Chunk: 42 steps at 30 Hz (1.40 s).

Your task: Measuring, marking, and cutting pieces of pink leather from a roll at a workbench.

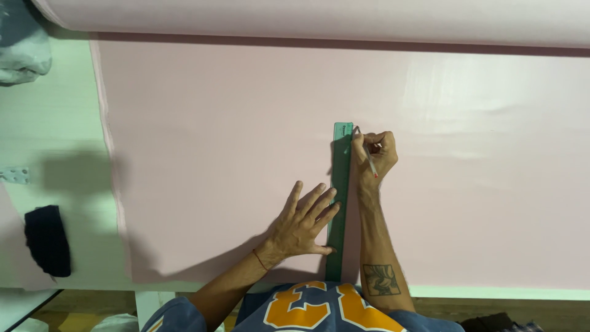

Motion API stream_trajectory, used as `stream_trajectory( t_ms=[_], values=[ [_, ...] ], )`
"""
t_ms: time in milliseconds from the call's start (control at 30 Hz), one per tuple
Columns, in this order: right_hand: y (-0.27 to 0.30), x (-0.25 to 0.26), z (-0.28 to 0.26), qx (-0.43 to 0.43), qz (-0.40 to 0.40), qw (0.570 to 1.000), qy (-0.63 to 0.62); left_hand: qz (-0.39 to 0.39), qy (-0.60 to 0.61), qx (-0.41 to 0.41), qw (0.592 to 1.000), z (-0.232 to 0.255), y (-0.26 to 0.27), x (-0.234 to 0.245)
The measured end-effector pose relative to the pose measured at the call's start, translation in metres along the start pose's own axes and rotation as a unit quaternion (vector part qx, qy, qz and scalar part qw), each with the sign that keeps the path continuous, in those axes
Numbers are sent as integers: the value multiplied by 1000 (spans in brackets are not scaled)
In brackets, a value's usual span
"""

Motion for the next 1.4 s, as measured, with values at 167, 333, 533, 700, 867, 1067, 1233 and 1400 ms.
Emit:
stream_trajectory(
  t_ms=[167, 333, 533, 700, 867, 1067, 1233, 1400],
  values=[
    [1, -2, 8, 10, -3, 1000, 16, 1, -1, -1, 1000, 0, 2, 0],
    [0, -4, 5, 26, -2, 999, 19, 5, 0, -1, 1000, 1, 3, 0],
    [-5, 33, 58, -14, 4, 997, -75, 17, 35, 1, 999, 5, 8, -2],
    [59, 115, 2, -63, -52, 985, -151, 29, 29, -8, 999, 11, 12, -9],
    [125, 204, 60, -69, -36, 994, -75, -1, 15, 0, 1000, 12, 16, -16],
    [174, 259, 55, -100, -22, 994, -34, -53, -19, 45, 997, 23, 29, -2],
    [174, 266, 39, -92, -78, 993, 10, -115, -30, 89, 989, 13, 71, 17],
    [172, 256, 48, 37, -134, 983, 120, -177, -57, 148, 971, -9, 125, 61]
  ],
)
Point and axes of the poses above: each hand's wrist, its own y-axis away from the middle knuckle, its own x-axis out of the back of the hand, z = x × y, the point moved 1 cm from there along -y, towards the middle knuckle, and after that the axes turned 9 degrees about -x, right-handed, at the moved point
